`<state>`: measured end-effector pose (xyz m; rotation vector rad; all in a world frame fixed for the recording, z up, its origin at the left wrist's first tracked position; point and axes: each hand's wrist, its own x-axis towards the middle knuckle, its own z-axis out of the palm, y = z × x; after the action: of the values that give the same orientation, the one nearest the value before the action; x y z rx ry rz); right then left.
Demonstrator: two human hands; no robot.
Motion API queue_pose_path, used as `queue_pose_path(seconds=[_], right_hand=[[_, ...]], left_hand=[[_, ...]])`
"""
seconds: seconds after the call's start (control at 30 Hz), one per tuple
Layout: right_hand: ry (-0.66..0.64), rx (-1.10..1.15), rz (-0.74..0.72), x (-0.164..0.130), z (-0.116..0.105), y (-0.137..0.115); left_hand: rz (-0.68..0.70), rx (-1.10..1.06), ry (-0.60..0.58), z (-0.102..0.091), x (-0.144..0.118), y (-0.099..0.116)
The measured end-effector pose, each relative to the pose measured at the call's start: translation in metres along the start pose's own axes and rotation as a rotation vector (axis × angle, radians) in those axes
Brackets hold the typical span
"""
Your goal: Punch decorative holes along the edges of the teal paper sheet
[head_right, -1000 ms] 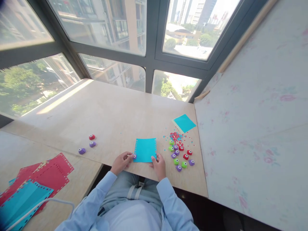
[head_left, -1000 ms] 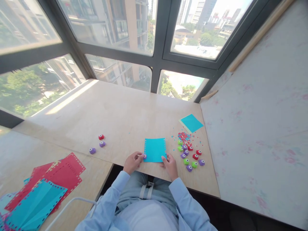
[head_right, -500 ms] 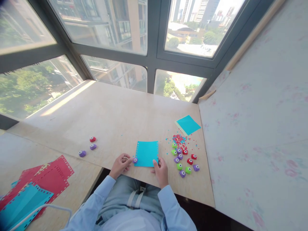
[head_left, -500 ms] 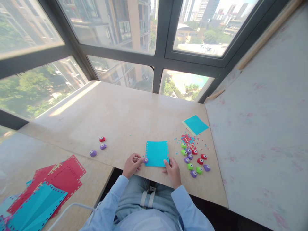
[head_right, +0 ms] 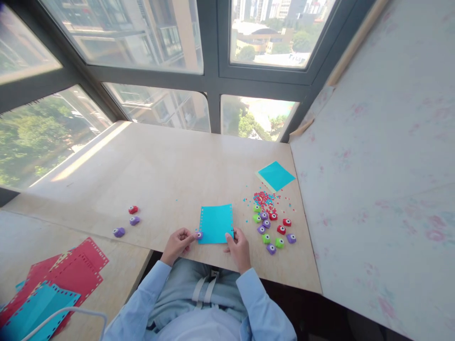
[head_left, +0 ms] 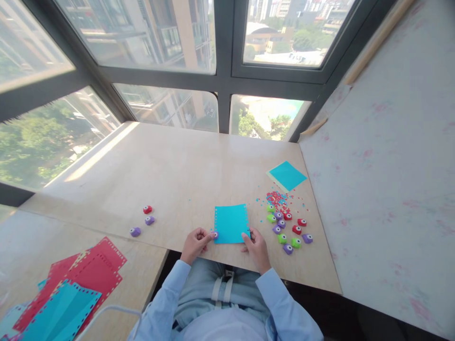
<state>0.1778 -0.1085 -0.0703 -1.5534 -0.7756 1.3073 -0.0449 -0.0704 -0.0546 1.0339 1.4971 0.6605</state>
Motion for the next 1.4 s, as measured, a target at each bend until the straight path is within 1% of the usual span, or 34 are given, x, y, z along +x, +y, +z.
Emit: queue_pose_path(seconds=[0.27, 0.47, 0.7, 0.77, 0.83, 0.97, 1.07, 1.17, 1.27, 1.4], right_hand=[[-0.013, -0.039, 0.0, 0.0, -0.001, -0.005], [-0.045, -0.047, -0.029, -0.003, -0.002, -0.007], [-0.04, 0.012, -0.018, -0.003, -0.004, -0.006], [-0.019, 0.044, 0.009, -0.002, -0.009, -0.004], [0.031, 0.031, 0.014, -0.002, -0.017, -0.002], [0.179, -0.134, -0.106, -0.006, -0.038, 0.004], [0.228, -0.254, -0.232, -0.013, -0.048, 0.01], [0.276, -0.339, -0.409, -0.021, -0.051, 0.016], [0.263, -0.436, -0.554, -0.027, -0.049, 0.021], [0.19, -0.52, -0.643, -0.026, -0.045, 0.022]], left_hand=[[0.011, 0.021, 0.019, 0.001, -0.001, 0.003], [0.009, 0.036, 0.064, 0.0, 0.002, 0.001], [0.04, 0.047, -0.032, -0.002, -0.002, 0.0], [0.023, 0.07, -0.053, -0.003, -0.004, 0.001], [0.009, 0.085, -0.064, -0.004, -0.005, 0.0], [0.026, 0.099, -0.114, -0.007, -0.007, -0.005], [0.067, 0.133, -0.138, -0.007, -0.009, -0.009], [0.087, 0.163, -0.128, -0.006, -0.011, -0.009], [0.092, 0.181, -0.118, -0.005, -0.016, -0.009], [0.119, 0.207, -0.072, -0.003, -0.022, -0.011]])
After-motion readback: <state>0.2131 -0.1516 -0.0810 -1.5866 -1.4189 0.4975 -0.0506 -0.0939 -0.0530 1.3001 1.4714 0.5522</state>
